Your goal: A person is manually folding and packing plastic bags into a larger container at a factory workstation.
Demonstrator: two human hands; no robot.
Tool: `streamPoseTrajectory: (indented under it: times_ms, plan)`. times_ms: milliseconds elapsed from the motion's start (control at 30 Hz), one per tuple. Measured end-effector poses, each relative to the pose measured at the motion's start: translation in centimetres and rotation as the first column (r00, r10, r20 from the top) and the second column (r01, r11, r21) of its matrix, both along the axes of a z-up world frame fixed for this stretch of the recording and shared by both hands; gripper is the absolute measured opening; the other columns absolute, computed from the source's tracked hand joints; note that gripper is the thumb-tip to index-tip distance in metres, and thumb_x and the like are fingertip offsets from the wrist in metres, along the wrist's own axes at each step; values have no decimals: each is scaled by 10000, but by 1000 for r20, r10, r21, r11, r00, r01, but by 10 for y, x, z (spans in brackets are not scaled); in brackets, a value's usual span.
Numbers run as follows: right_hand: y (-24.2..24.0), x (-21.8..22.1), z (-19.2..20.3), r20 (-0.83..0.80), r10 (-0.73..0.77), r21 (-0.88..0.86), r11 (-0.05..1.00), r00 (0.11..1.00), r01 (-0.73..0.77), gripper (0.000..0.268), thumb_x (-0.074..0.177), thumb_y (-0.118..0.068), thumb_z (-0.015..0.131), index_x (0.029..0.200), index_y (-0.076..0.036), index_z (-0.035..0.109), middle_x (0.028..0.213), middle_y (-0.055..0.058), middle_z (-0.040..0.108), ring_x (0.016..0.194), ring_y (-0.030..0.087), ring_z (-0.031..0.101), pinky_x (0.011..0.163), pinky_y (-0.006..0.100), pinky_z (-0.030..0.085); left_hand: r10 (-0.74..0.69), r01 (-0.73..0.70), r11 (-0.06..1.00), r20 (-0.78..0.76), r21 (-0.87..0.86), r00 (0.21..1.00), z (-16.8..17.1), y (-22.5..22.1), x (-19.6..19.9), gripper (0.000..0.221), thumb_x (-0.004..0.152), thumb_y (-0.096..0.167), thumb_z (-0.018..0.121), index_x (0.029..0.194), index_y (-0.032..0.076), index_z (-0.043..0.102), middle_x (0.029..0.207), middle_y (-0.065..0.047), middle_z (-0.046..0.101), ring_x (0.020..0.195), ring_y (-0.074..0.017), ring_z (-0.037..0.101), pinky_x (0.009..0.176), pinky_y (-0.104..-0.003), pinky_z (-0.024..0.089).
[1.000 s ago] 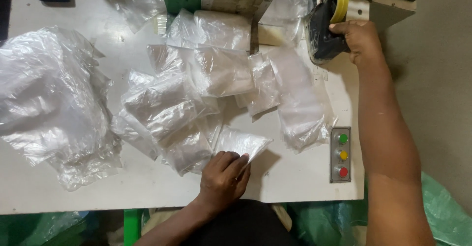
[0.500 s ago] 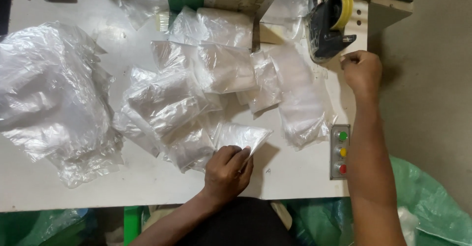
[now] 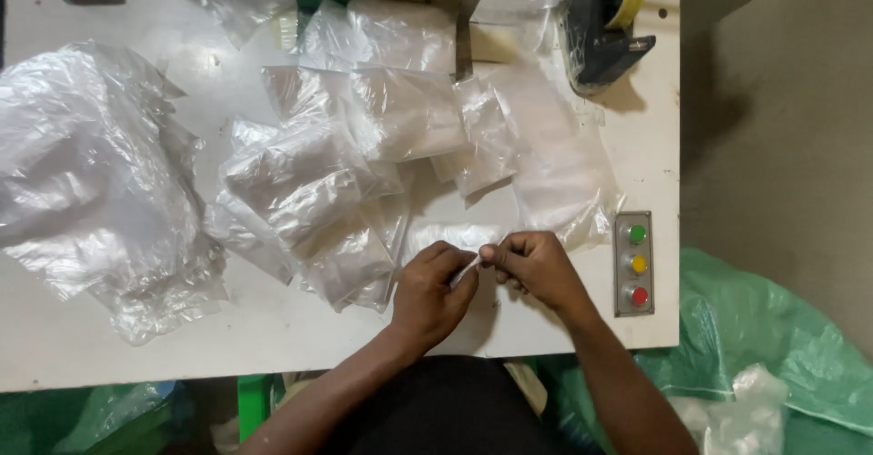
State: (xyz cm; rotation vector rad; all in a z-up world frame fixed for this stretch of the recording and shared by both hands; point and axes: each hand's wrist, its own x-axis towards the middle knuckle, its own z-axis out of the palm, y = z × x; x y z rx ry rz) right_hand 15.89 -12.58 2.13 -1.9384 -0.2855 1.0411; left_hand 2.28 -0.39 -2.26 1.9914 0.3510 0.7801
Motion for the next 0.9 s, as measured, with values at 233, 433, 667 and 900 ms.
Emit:
streamPoseTrajectory:
  times_ms: [233,433,667,900]
  plan:
    - [-24,-15,-49,-8,110,507,857,994,-91,385,780,-75,874,1111,51,725,927,185,790,827,223,732,786,416,617,-74,66,-41,69,-997,995,-1,20,-16,202,804,83,786,921,-70,727,614,-124,665,445,-140,611,384,-239,457]
    - [75,-25,22,726,-491,653,713,481,-256,314,933,-78,775,1190,65,665,1120,203,694,1068,359,702,996,464,548,252,-33,613,156,-789,955,87,40,-67,443,978,222,639,1341,-28,603,1110,-139,619,973,-162,565,844,-305,535]
    - [135,-10,-16,974,114,43,752,195,-657,614,1051,-487,484,1513,-84,515,1574,204,475,1428,436,473,1216,567,328,-196,455,680,455,-575,868,163,13,-96,694,1085,561,462,1036,-85,712,941,-252,743,830,-372,737,745,-450,569]
    - [22,82,-16,924,-127,170,981,361,-90,413,940,134,573,1325,16,666,1254,195,645,1127,405,641,1001,465,515,-533,653,409,414,-637,738,173,9,-75,644,1092,548,429,1140,-41,684,1095,-200,723,1000,-295,713,879,-411,575]
